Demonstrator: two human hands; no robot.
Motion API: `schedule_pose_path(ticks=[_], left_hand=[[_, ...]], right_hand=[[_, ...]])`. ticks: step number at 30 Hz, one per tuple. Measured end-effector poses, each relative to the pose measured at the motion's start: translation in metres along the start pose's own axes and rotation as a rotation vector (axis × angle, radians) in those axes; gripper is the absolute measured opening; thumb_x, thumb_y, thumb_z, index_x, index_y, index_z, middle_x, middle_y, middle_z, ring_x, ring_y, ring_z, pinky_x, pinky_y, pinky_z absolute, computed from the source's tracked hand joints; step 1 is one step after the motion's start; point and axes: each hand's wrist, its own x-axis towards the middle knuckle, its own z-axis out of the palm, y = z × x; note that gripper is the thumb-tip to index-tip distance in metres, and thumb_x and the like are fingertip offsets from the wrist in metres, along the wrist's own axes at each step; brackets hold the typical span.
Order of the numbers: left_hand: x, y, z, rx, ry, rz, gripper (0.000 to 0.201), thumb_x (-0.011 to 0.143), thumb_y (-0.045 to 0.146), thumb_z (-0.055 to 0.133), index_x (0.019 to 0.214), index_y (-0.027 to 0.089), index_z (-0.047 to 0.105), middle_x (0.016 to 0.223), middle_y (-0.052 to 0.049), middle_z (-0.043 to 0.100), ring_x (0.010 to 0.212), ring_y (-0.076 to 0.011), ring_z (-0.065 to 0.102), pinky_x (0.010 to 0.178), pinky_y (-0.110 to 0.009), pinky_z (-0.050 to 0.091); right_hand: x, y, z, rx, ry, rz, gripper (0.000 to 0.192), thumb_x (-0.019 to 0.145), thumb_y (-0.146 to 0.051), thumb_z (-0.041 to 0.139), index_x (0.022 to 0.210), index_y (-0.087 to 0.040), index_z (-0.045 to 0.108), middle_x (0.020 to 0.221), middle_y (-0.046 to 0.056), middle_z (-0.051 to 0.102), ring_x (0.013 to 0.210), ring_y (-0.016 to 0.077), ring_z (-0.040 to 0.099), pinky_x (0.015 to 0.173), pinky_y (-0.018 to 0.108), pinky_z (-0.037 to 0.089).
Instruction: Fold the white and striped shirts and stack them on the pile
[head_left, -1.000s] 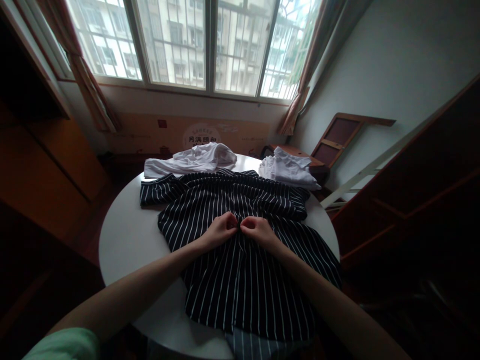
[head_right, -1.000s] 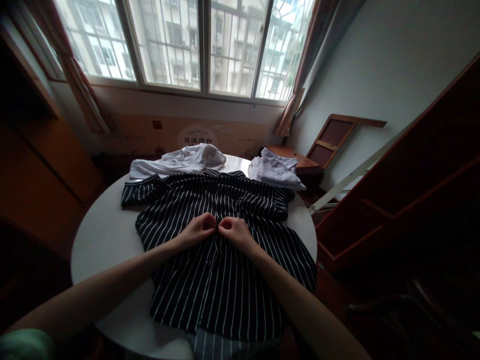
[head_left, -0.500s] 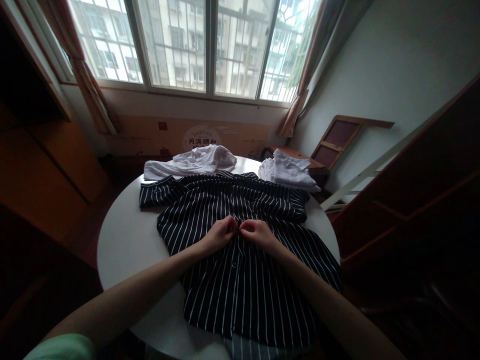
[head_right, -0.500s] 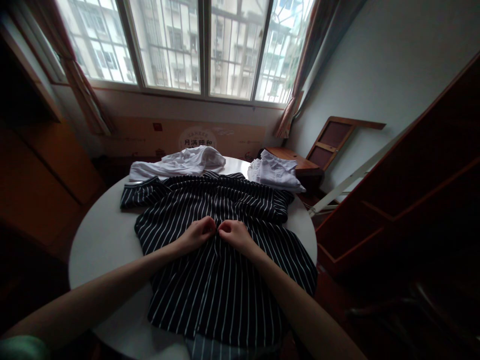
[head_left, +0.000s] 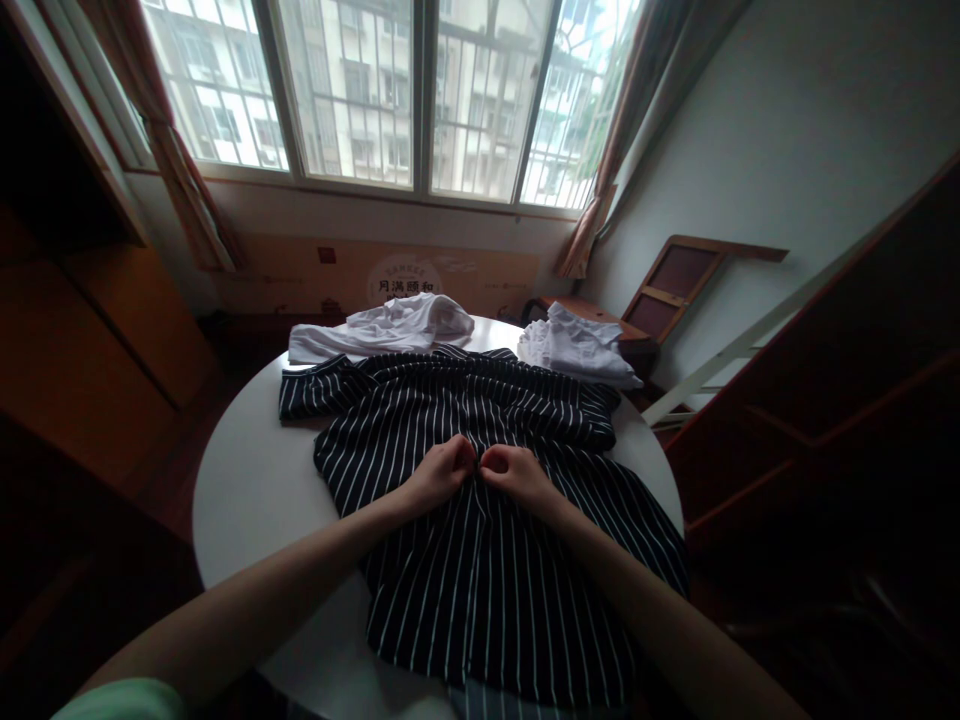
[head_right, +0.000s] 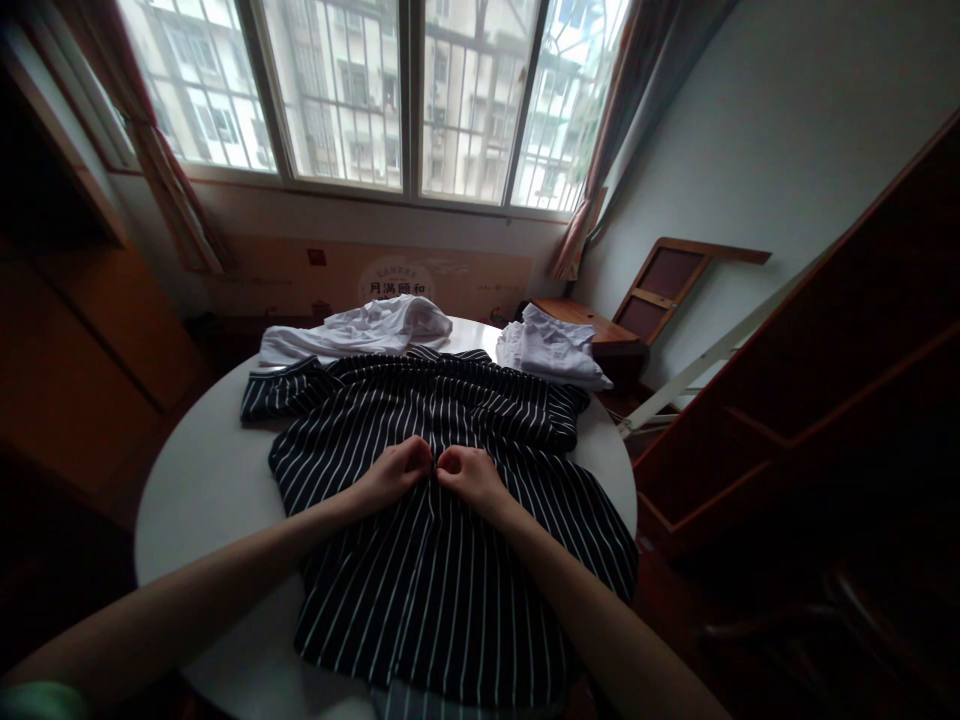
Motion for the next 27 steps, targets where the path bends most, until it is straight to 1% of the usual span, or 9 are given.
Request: schedule_pose_path(ticks=[6, 10, 14, 19, 23, 27], left_hand=[[0.003, -0.005, -0.005, -0.004, -0.083, 0.028, 0.01, 0.07, 0.008, 0.051, 0.077, 0.015, 0.054, 0.071, 0.002, 0.057, 0.066, -0.0096, 0.053, 0.06, -0.022, 0.043], [0.003, -0.006, -0.006, 0.052, -0.082, 0.07, 0.012, 0.071, 0.008, 0.051, 0.08, 0.016, 0.052, 0.074, 0.002, 0.056, 0.068, -0.0102, 0.052, 0.062, -0.023, 0.043], [0.003, -0.002, -0.009, 0.174, -0.109, 0.157, 0.012, 0.072, 0.007, 0.051, 0.08, 0.017, 0.051, 0.076, 0.001, 0.054, 0.071, -0.0117, 0.05, 0.066, -0.025, 0.042], [0.001, 0.007, -0.015, 0.23, -0.164, 0.284, 0.015, 0.076, 0.008, 0.048, 0.085, 0.017, 0.054, 0.084, -0.002, 0.055, 0.078, -0.0121, 0.05, 0.071, -0.025, 0.042], [0.001, 0.009, -0.017, 0.302, -0.153, 0.312, 0.012, 0.079, 0.01, 0.047, 0.083, 0.017, 0.055, 0.084, -0.002, 0.054, 0.078, -0.0125, 0.05, 0.071, -0.024, 0.042], [0.002, 0.005, -0.015, 0.329, -0.112, 0.335, 0.007, 0.08, 0.016, 0.049, 0.081, 0.017, 0.056, 0.081, -0.002, 0.055, 0.078, -0.0131, 0.051, 0.071, -0.025, 0.042]], right_hand=[[0.0, 0.003, 0.002, -0.034, -0.008, -0.015, 0.007, 0.068, -0.016, 0.056, 0.07, -0.015, 0.063, 0.066, 0.0, 0.063, 0.059, 0.0107, 0.056, 0.057, 0.02, 0.04], [0.0, 0.005, 0.001, -0.03, -0.031, -0.023, 0.007, 0.069, -0.016, 0.056, 0.071, -0.016, 0.062, 0.063, -0.001, 0.06, 0.057, 0.0099, 0.053, 0.055, 0.02, 0.038], [0.001, 0.008, -0.001, -0.014, -0.058, -0.032, 0.007, 0.07, -0.019, 0.057, 0.072, -0.015, 0.062, 0.06, -0.002, 0.057, 0.055, 0.0089, 0.05, 0.052, 0.019, 0.035], [0.003, 0.013, -0.003, 0.068, -0.099, -0.021, 0.008, 0.071, -0.021, 0.057, 0.072, -0.014, 0.061, 0.06, -0.003, 0.054, 0.055, 0.0083, 0.047, 0.051, 0.019, 0.034], [0.003, 0.011, -0.006, 0.153, -0.128, -0.016, 0.008, 0.072, -0.02, 0.055, 0.071, -0.013, 0.06, 0.059, -0.003, 0.052, 0.055, 0.0079, 0.045, 0.052, 0.019, 0.033], [0.003, 0.008, -0.01, 0.159, -0.139, 0.0, 0.008, 0.071, -0.021, 0.056, 0.07, -0.014, 0.06, 0.057, -0.004, 0.05, 0.054, 0.0081, 0.044, 0.051, 0.02, 0.033]])
